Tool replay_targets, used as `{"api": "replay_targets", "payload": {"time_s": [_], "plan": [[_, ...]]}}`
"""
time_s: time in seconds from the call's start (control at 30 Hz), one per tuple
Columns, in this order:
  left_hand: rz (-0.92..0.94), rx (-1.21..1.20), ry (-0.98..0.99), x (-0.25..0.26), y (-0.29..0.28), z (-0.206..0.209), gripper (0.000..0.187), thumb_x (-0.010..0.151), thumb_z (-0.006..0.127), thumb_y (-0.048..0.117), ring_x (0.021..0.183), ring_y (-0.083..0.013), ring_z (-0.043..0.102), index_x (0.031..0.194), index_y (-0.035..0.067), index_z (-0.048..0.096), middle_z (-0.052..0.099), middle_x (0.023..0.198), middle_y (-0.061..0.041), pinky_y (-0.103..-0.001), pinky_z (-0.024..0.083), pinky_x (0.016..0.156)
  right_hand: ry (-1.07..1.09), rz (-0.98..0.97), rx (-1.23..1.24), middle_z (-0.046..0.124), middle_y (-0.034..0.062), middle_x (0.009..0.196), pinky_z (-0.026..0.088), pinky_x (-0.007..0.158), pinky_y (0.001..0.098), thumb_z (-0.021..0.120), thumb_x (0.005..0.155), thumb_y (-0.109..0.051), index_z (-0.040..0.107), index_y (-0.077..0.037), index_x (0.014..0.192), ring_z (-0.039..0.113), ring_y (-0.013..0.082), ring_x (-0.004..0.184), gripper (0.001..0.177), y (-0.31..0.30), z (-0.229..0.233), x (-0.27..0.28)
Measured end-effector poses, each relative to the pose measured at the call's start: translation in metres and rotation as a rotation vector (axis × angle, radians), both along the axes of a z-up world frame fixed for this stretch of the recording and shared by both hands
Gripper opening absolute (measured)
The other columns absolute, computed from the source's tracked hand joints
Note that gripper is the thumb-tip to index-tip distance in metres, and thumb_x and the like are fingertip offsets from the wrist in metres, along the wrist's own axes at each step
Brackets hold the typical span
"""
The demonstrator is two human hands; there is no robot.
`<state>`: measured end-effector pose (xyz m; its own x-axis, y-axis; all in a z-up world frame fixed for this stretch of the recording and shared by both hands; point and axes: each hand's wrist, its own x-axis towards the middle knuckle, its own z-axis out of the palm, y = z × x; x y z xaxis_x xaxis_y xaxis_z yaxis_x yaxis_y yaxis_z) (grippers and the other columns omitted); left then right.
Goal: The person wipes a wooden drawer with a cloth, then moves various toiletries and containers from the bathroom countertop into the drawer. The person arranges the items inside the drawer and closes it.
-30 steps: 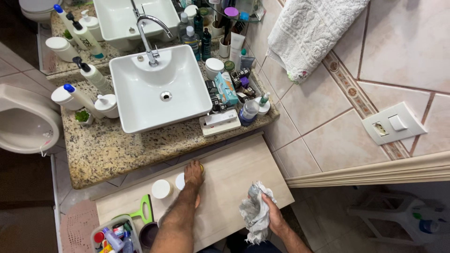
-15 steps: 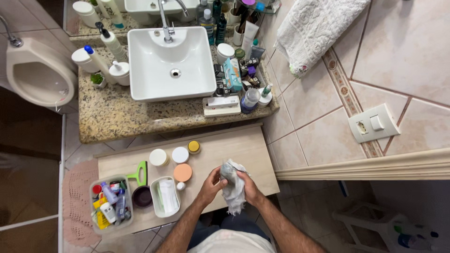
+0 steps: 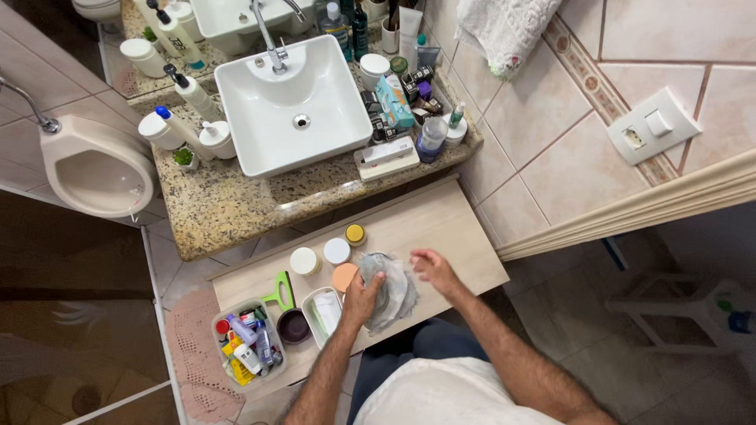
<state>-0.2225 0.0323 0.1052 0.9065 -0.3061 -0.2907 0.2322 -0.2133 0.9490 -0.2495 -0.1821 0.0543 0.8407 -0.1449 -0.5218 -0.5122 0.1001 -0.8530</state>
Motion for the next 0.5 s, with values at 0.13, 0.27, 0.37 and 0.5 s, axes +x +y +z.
{"api": "replay_targets", "payload": {"time_s": [0.13, 0.27, 0.37, 0.5], "plan": [[0.001, 0.069, 0.036, 0.002, 0.011, -0.010, 0.038, 0.082, 0.061, 0.032, 0.086, -0.0158, 0.063, 0.106, 0.003, 0.057, 0.068, 0.092, -0.008, -0.029, 0.048, 0.077, -0.110, 0.002, -0.432, 0.054, 0.0124, 0.122, 0.047, 0.089, 0.0345, 0.065, 0.081, -0.034, 0.047, -0.004, 0.125, 0.055, 0.0218, 0.108, 0.056, -0.038, 0.003, 0.025], [0.114, -0.024, 0.000, -0.004, 0.013, -0.034, 0.040, 0.083, 0.062, 0.029, 0.087, -0.0150, 0.062, 0.111, 0.002, 0.054, 0.067, 0.096, -0.008, -0.029, 0.048, 0.078, -0.288, -0.045, -0.833, 0.046, 0.0189, 0.128, 0.040, 0.097, 0.0418, 0.074, 0.073, -0.032, 0.041, -0.002, 0.129, 0.046, 0.0321, 0.118, 0.072, -0.078, 0.030, 0.082], [0.186, -0.103, 0.000, -0.008, 0.010, -0.052, 0.038, 0.087, 0.059, 0.030, 0.087, -0.0140, 0.062, 0.112, 0.001, 0.057, 0.068, 0.097, -0.007, -0.028, 0.048, 0.078, -0.470, -0.063, -1.026, 0.046, 0.0203, 0.127, 0.034, 0.102, 0.0444, 0.079, 0.069, -0.031, 0.036, -0.001, 0.132, 0.042, 0.0356, 0.120, 0.082, -0.103, 0.041, 0.137], [0.361, -0.118, 0.210, -0.019, -0.011, -0.048, 0.039, 0.089, 0.056, 0.030, 0.086, -0.0146, 0.061, 0.115, 0.001, 0.058, 0.067, 0.097, -0.009, -0.029, 0.049, 0.077, -0.437, -0.027, -1.113, 0.040, 0.0221, 0.128, 0.030, 0.102, 0.0456, 0.084, 0.063, -0.032, 0.032, 0.000, 0.132, 0.036, 0.0368, 0.121, 0.093, -0.131, 0.039, 0.206]]}}
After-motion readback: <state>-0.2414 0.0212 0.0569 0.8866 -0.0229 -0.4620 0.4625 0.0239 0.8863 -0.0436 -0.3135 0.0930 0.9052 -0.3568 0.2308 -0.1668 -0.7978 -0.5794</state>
